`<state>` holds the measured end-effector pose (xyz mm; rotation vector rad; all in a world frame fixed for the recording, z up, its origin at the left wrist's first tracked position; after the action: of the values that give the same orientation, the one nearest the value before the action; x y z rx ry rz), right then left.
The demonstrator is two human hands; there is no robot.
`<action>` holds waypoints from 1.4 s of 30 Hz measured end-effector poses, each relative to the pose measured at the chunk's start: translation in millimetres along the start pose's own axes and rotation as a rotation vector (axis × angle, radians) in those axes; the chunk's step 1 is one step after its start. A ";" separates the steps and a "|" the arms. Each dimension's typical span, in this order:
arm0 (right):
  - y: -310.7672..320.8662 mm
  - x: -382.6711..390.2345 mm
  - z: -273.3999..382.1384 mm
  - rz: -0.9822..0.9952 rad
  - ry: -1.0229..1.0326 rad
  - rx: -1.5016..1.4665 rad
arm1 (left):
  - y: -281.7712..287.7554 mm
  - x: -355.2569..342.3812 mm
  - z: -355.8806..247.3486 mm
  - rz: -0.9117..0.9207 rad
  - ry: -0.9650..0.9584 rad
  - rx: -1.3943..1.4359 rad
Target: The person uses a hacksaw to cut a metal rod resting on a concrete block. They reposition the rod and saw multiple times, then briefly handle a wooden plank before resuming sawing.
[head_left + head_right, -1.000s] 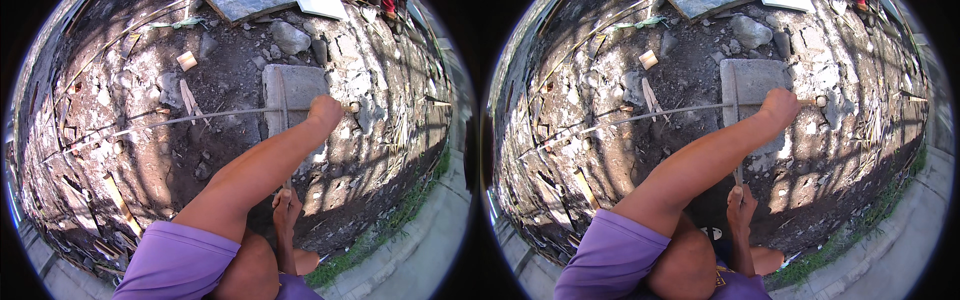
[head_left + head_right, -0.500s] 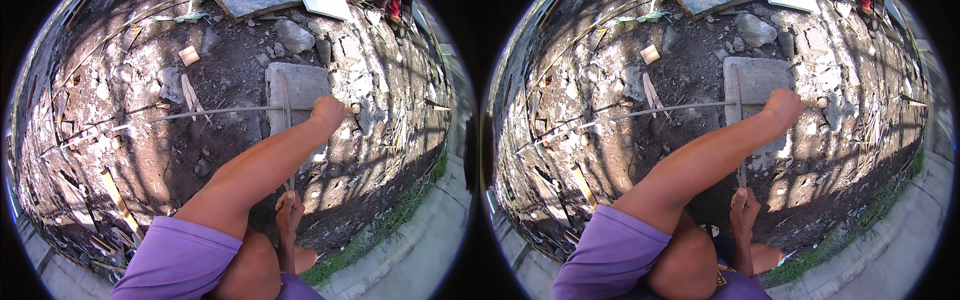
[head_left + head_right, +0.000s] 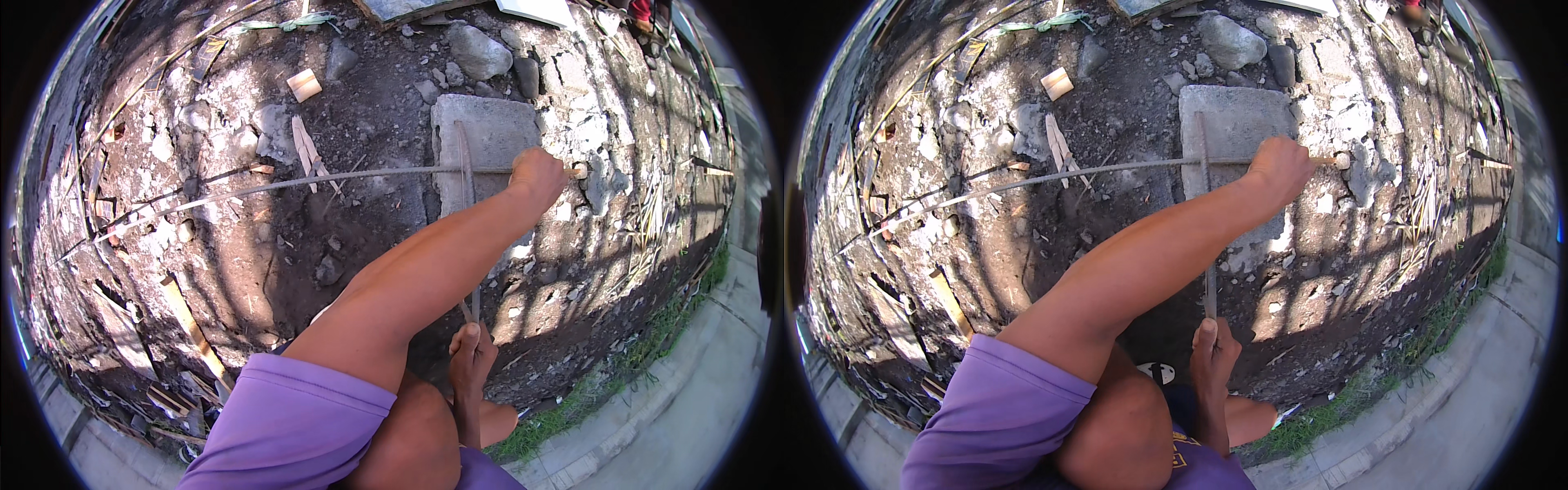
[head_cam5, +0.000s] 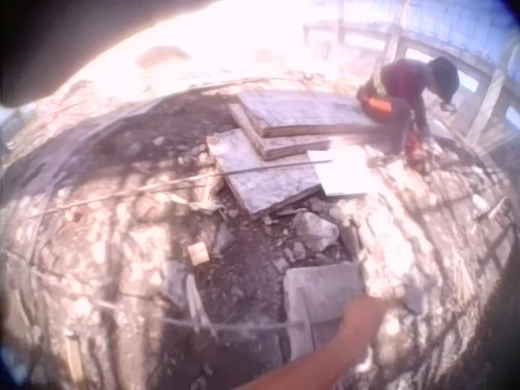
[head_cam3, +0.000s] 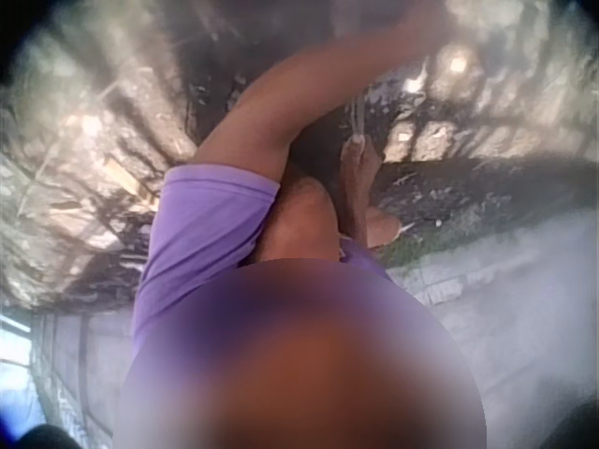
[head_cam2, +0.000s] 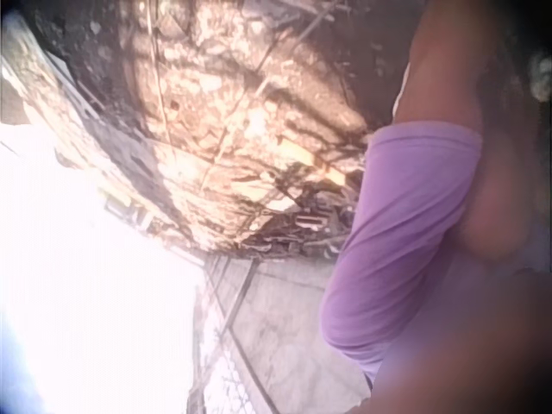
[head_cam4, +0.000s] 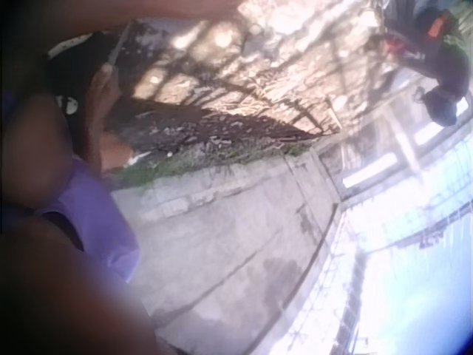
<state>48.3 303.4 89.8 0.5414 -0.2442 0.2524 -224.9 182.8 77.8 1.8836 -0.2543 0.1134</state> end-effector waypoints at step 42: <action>-30.9 -34.5 -22.1 -0.047 0.004 -0.185 | 16.5 11.4 3.4 -0.003 -0.059 -0.093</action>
<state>28.7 283.7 46.6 0.3627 -0.2484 0.1830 -217.8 173.2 94.3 1.7970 -0.2929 0.0433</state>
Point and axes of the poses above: each hand's wrist, its own x-axis away from the middle knuckle, its own y-axis out of the back of the hand, z = x × y, the point moved 7 cm from there along -x, towards the middle knuckle, and after that the axes turned 4 degrees about y, right-handed, at the moved point
